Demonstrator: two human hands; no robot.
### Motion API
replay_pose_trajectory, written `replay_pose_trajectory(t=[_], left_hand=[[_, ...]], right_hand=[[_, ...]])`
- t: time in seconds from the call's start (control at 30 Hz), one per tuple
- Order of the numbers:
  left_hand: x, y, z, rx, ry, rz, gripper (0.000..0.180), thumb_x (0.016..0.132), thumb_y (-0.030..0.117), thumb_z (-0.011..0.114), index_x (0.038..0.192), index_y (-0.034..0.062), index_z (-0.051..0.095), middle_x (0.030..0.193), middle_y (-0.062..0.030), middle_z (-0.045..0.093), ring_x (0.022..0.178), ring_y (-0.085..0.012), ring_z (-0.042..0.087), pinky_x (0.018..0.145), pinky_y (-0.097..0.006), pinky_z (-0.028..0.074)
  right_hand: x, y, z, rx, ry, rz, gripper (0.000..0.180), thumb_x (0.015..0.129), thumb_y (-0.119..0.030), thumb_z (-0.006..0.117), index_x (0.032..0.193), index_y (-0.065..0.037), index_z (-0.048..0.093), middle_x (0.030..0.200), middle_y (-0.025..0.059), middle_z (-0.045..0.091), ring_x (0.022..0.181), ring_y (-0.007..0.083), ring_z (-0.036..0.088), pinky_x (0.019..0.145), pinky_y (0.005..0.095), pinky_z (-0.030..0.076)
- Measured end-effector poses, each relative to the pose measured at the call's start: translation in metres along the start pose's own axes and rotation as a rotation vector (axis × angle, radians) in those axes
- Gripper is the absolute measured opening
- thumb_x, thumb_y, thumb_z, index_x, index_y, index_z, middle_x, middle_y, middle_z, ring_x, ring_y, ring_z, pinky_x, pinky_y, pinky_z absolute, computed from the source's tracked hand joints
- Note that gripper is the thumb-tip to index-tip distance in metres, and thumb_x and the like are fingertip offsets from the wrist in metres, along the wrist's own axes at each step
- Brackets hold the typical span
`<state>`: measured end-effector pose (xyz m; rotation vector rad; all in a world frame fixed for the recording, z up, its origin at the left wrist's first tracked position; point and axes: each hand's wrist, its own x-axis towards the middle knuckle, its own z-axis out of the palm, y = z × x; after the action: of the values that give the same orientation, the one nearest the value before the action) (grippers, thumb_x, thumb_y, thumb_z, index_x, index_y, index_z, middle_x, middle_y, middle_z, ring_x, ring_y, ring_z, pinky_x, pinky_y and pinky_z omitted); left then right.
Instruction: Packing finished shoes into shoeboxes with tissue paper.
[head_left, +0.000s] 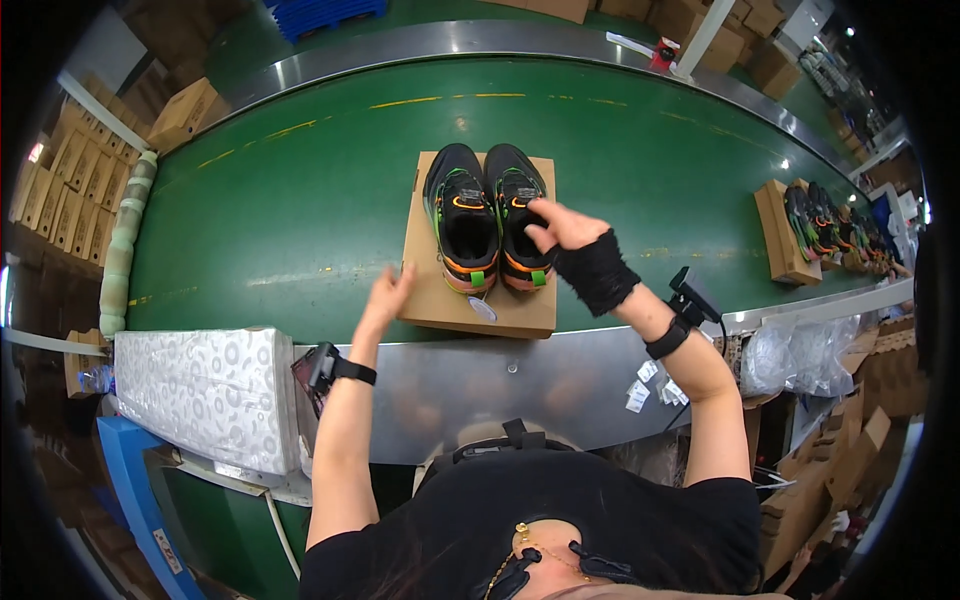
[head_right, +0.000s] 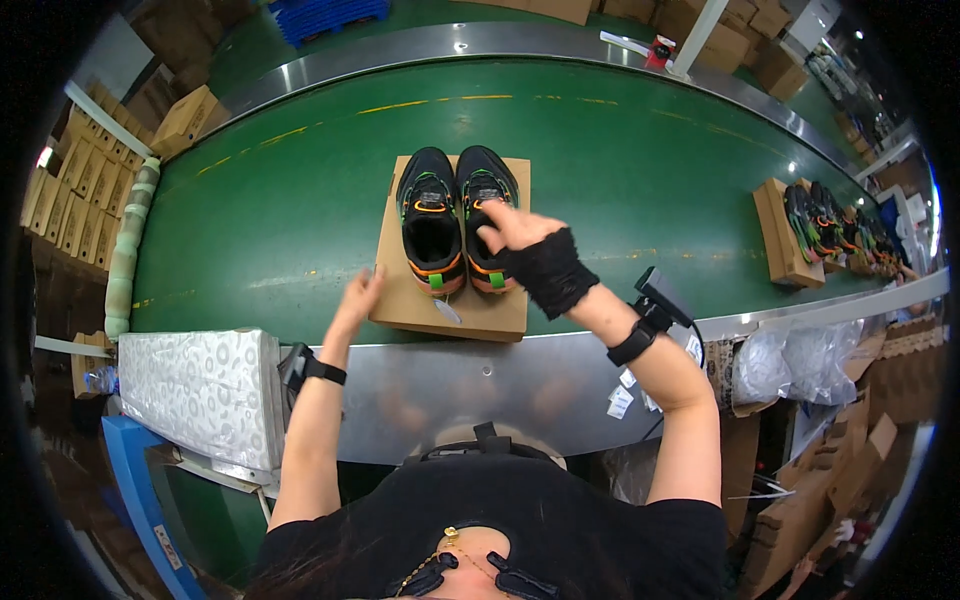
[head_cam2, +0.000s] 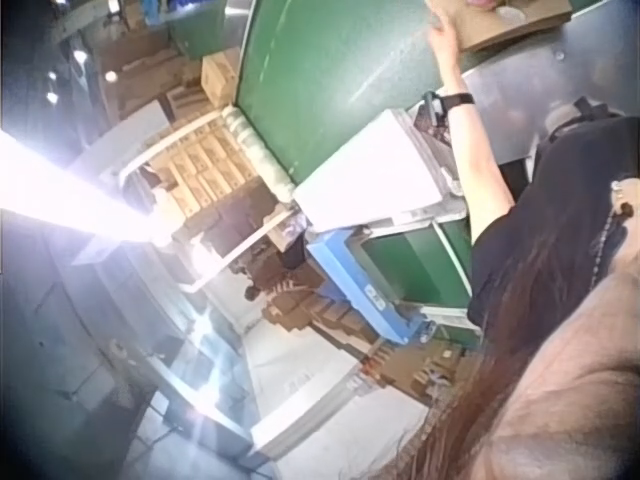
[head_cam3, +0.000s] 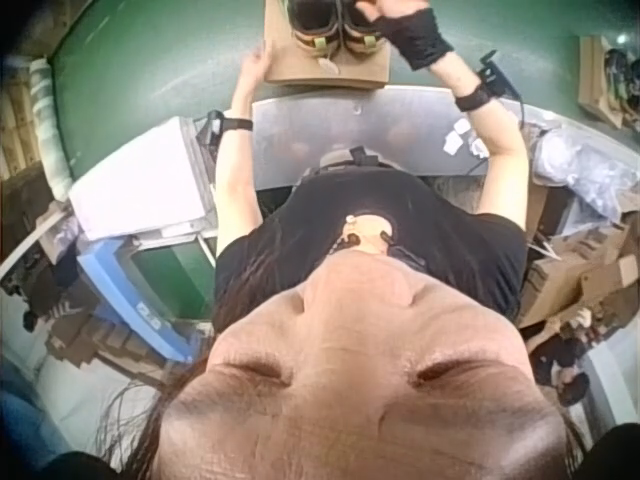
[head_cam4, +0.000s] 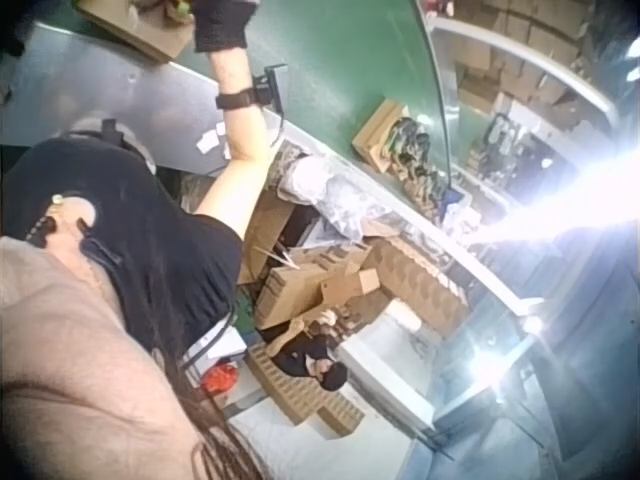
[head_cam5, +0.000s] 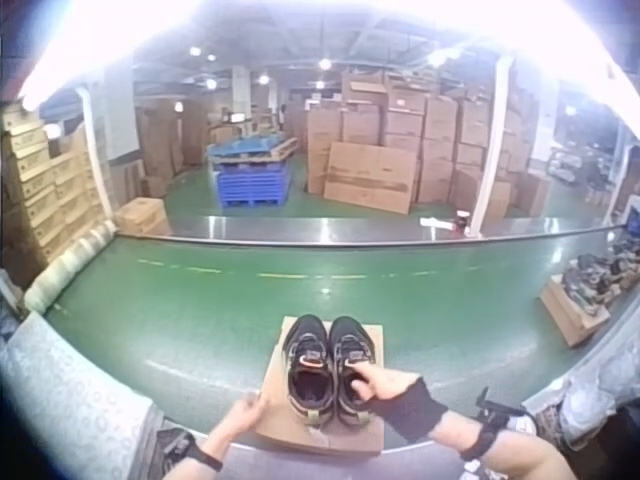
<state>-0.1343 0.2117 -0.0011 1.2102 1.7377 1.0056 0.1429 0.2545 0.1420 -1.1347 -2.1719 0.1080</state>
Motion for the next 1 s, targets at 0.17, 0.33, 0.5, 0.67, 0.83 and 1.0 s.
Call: replay_pose_trajectory(t=[0.17, 0.33, 0.5, 0.67, 0.83, 1.0], left_hand=[[-0.038, -0.003, 0.058, -0.11, -0.131, 0.011, 0.045, 0.082, 0.037, 0.052, 0.099, -0.0049, 0.053, 0.09, -0.0173, 0.061, 0.085, -0.0231, 0.059, 0.073, -0.034, 0.045], [-0.053, -0.019, 0.126, -0.187, 0.025, 0.086, 0.044, 0.08, 0.034, 0.054, 0.098, -0.0067, 0.05, 0.087, -0.0204, 0.06, 0.084, -0.032, 0.058, 0.074, -0.036, 0.045], [-0.065, 0.027, 0.112, -0.093, 0.031, -0.003, 0.056, 0.077, 0.041, 0.056, 0.1, -0.009, 0.047, 0.096, -0.0243, 0.056, 0.092, -0.0329, 0.055, 0.078, -0.037, 0.043], [-0.054, 0.009, 0.066, -0.094, 0.136, -0.11, 0.067, 0.07, 0.047, 0.061, 0.101, -0.0097, 0.046, 0.092, -0.0218, 0.055, 0.087, -0.0297, 0.055, 0.074, -0.034, 0.043], [-0.063, 0.057, 0.019, 0.076, 0.246, -0.135, 0.065, 0.064, 0.046, 0.064, 0.097, -0.0076, 0.048, 0.083, -0.0174, 0.057, 0.079, -0.0272, 0.056, 0.07, -0.034, 0.044], [-0.07, 0.144, 0.049, 0.039, 0.219, 0.087, 0.056, 0.065, 0.043, 0.062, 0.092, -0.0052, 0.049, 0.086, -0.0214, 0.058, 0.084, -0.0318, 0.057, 0.073, -0.038, 0.045]], right_hand=[[0.016, -0.01, 0.023, -0.369, -0.418, 0.141, 0.047, 0.074, -0.032, 0.057, 0.108, -0.002, 0.046, 0.07, 0.015, 0.06, 0.065, 0.0309, 0.059, 0.059, 0.039, 0.046], [0.026, 0.03, 0.016, -0.286, -0.512, 0.299, 0.045, 0.076, -0.027, 0.05, 0.114, -0.003, 0.043, 0.088, 0.0207, 0.06, 0.082, 0.0342, 0.058, 0.07, 0.0392, 0.046], [0.011, 0.073, -0.001, 0.028, -0.245, 0.324, 0.049, 0.068, -0.003, 0.05, 0.114, -0.019, 0.05, 0.11, 0.0138, 0.054, 0.1, 0.0295, 0.052, 0.084, 0.0355, 0.042], [-0.023, 0.157, -0.036, 0.156, -0.143, 0.362, 0.052, 0.064, -0.003, 0.053, 0.114, -0.017, 0.051, 0.099, 0.0103, 0.059, 0.094, 0.0207, 0.055, 0.08, 0.0284, 0.043], [-0.086, 0.249, -0.065, -0.034, -0.043, 0.502, 0.048, 0.067, -0.003, 0.054, 0.114, -0.009, 0.049, 0.106, 0.0151, 0.056, 0.099, 0.0272, 0.053, 0.085, 0.033, 0.04], [-0.168, 0.336, -0.046, -0.258, -0.07, 0.663, 0.051, 0.067, -0.008, 0.056, 0.117, -0.009, 0.045, 0.106, 0.0177, 0.055, 0.099, 0.0316, 0.052, 0.085, 0.0341, 0.04]])
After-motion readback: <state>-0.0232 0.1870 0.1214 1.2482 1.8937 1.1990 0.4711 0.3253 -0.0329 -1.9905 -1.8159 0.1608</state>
